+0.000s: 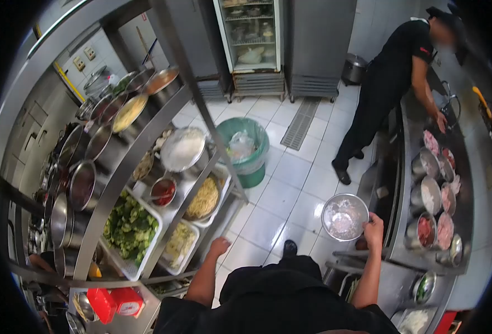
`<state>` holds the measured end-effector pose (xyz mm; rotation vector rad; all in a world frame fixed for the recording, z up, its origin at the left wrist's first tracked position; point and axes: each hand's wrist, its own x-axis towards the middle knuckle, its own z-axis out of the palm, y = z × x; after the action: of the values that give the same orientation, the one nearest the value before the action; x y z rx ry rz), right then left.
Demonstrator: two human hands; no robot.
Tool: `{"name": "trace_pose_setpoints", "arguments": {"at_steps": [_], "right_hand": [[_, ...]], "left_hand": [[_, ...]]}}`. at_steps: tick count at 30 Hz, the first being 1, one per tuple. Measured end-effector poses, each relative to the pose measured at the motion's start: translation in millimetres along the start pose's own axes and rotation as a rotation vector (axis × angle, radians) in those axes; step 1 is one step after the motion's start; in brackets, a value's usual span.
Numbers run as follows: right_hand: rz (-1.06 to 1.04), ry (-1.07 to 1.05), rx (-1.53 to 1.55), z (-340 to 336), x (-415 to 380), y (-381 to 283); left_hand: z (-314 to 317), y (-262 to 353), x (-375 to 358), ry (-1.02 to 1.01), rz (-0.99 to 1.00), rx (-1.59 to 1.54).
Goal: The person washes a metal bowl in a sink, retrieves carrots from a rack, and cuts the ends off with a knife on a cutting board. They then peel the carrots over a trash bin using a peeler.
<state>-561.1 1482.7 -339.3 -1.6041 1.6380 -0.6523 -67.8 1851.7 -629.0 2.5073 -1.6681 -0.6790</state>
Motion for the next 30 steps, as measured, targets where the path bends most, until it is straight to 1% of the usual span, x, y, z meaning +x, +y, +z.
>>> {"name": "trace_pose_setpoints", "arguments": {"at_steps": [1,2,3,5,6,7,8,10,12,13,15,18,19,20,21,22,23,24,25,26,27,28,29,30], "right_hand": [[-0.058,0.013,0.006,2,27,3],[-0.115,0.020,0.007,6,55,7],[-0.080,-0.005,-0.052,3,72,-18],[-0.199,-0.023,-0.078,14,127,-33],[-0.255,-0.036,-0.094,21,153,-43],[-0.198,-0.037,-0.135,24,159,-88],[-0.218,-0.056,-0.157,38,180,-109],[-0.260,-0.084,-0.196,64,222,-145],[-0.350,-0.139,-0.136,98,264,-182],[-0.397,-0.163,-0.104,115,285,-199],[-0.428,-0.183,-0.124,147,327,-234],[-0.433,-0.178,-0.150,180,371,-282],[-0.436,-0.152,-0.152,191,389,-291],[-0.433,-0.130,-0.157,201,405,-295],[-0.380,-0.167,-0.117,209,425,-298],[-0.375,-0.129,-0.115,212,446,-308],[-0.355,-0.103,-0.113,218,462,-312],[-0.331,-0.082,-0.111,225,473,-316],[-0.290,-0.084,-0.096,226,483,-328],[-0.289,-0.050,-0.071,237,504,-324],[-0.291,-0.013,-0.049,251,538,-308],[-0.292,0.022,-0.028,263,569,-295],[-0.277,0.036,-0.025,271,592,-291],[-0.186,0.011,0.027,274,609,-297]], "left_hand": [[-47,25,-16,-0.174,0.007,0.170],[-48,22,-19,-0.154,0.006,0.187],[-41,12,-30,-0.136,0.001,0.203],[-49,19,-39,-0.267,-0.025,0.279],[-42,21,-42,-0.268,-0.088,0.242],[-29,23,-47,-0.271,-0.152,0.205],[-18,26,-50,-0.268,-0.215,0.169],[-3,32,-52,-0.256,-0.242,0.022],[1,53,-46,-0.256,-0.417,-0.310],[8,58,-33,-0.291,-0.450,-0.347],[16,57,-4,-0.357,-0.509,-0.412],[-8,64,48,-0.399,-0.699,-0.472],[-21,65,63,-0.360,-0.735,-0.559],[-38,69,80,-0.341,-0.737,-0.594],[-77,83,99,-0.322,-0.738,-0.630],[-120,98,118,-0.303,-0.739,-0.665],[-75,72,135,-0.285,-0.656,-0.603],[-49,57,149,-0.250,-0.514,-0.494],[-43,48,163,-0.184,-0.343,-0.337],[-50,50,179,-0.018,-0.089,-0.048],[-56,54,189,-0.241,-0.620,-0.622],[-65,58,202,-0.207,-0.697,-0.680],[-75,65,216,-0.166,-0.860,-0.836],[-84,71,232,-0.120,-1.025,-0.993]]}}
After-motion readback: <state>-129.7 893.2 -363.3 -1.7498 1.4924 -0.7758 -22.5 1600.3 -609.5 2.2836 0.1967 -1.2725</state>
